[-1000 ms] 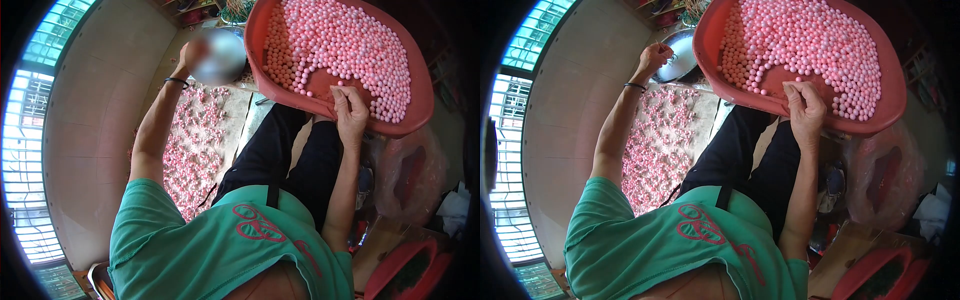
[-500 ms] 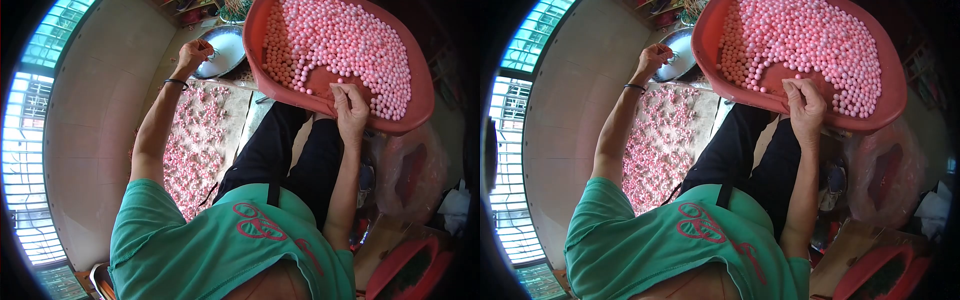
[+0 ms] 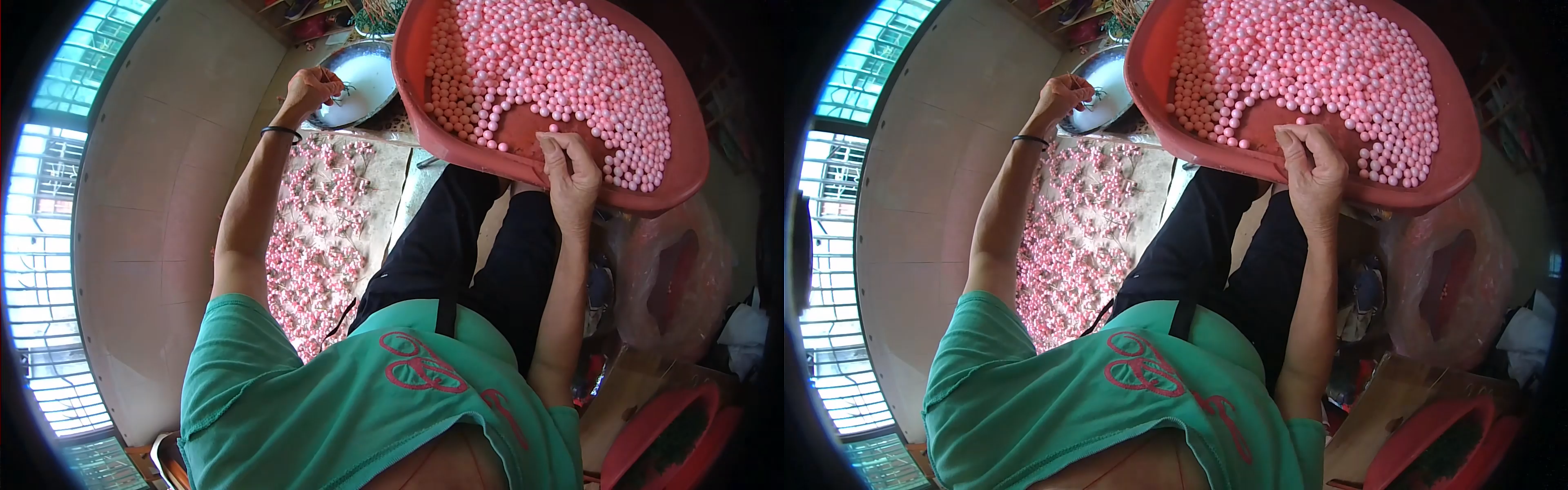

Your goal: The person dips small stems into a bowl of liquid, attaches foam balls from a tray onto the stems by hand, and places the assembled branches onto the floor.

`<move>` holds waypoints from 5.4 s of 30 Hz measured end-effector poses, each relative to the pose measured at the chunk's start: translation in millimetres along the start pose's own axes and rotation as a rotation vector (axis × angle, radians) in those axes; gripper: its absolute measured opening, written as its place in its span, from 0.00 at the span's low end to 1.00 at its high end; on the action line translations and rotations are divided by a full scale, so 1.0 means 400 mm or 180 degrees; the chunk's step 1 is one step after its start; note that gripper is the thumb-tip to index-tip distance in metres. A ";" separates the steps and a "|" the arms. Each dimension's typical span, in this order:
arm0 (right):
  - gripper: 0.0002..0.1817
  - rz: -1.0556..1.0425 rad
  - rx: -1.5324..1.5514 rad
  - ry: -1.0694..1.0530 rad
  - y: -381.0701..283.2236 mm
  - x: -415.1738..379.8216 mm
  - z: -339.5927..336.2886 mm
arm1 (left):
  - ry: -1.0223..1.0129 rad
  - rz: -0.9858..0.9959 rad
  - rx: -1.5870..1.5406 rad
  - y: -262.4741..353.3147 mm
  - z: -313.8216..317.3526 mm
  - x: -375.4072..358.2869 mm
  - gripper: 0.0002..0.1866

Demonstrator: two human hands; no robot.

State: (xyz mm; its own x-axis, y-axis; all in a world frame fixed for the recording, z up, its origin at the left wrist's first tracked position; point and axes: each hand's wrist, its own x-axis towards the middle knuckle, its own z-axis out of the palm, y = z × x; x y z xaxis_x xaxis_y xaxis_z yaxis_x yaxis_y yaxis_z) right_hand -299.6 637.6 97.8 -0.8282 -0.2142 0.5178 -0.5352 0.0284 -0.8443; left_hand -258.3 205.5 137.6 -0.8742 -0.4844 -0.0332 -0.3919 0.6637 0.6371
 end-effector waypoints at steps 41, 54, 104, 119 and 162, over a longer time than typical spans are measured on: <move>0.26 0.1198 0.1570 -0.0494 -0.124 0.022 0.034 | 0.0518 0.3713 0.1488 0.502 0.196 -0.225 0.15; 0.15 0.1453 0.1993 -0.0471 -0.094 0.020 0.042 | 0.0025 0.3640 0.1589 0.535 0.287 -0.247 0.11; 0.07 0.1285 0.1273 -0.0030 -0.037 0.006 -0.006 | -0.1824 -0.0099 -0.4880 0.414 0.346 -0.214 0.07; 0.06 0.0862 0.0291 0.0278 -0.009 0.043 -0.055 | -0.1708 -0.0082 -0.4721 0.401 0.333 -0.228 0.08; 0.07 0.0039 0.0359 0.0421 -0.043 0.069 -0.013 | -0.1105 0.0124 -0.2909 0.472 0.385 -0.351 0.08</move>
State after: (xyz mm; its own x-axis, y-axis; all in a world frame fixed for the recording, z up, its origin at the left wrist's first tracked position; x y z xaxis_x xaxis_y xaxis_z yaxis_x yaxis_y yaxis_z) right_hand -314.2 636.3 127.5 -0.8533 -0.0839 0.5147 -0.5090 -0.0812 -0.8570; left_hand -253.6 486.7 143.9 -0.9749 -0.1797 -0.1311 -0.1159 -0.0928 0.9889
